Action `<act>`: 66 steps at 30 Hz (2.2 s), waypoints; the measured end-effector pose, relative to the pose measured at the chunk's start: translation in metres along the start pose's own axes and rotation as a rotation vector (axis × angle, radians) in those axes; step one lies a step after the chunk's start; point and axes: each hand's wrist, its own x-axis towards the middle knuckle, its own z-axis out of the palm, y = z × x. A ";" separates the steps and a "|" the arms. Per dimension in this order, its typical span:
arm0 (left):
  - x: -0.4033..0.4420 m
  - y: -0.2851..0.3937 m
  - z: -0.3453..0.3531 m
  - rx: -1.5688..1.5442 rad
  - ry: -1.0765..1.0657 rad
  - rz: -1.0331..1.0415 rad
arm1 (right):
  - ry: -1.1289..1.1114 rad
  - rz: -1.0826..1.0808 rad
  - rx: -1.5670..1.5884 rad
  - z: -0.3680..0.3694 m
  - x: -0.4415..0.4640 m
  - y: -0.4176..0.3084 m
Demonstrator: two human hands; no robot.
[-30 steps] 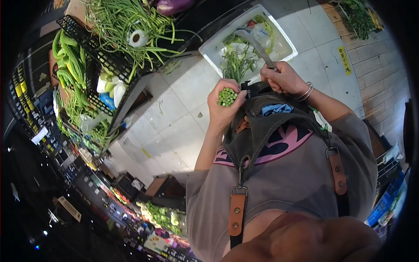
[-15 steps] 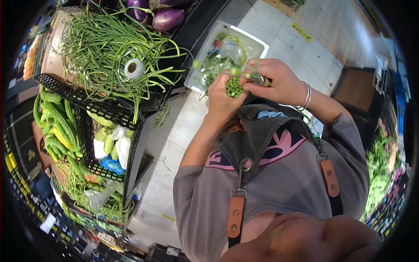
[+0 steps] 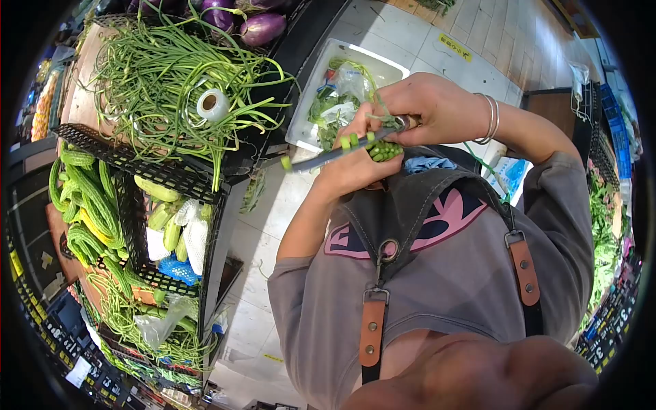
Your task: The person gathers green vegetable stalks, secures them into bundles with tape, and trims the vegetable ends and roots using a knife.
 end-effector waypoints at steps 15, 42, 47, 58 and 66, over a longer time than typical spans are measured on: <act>0.010 -0.002 0.020 -0.158 0.071 -0.208 | -0.222 -0.345 -0.249 -0.023 0.013 0.019; 0.000 0.001 0.008 0.537 -0.138 0.318 | -0.354 -0.208 -0.191 0.018 0.029 0.017; -0.028 -0.002 0.014 0.562 -0.077 0.198 | -0.277 -0.239 -0.108 0.023 0.024 0.023; -0.017 -0.017 0.026 -0.291 -0.047 -0.176 | -0.279 -0.161 -0.076 0.029 0.017 0.036; -0.026 -0.011 0.017 -0.270 0.006 -0.464 | -0.248 -0.168 -0.025 0.027 0.014 0.044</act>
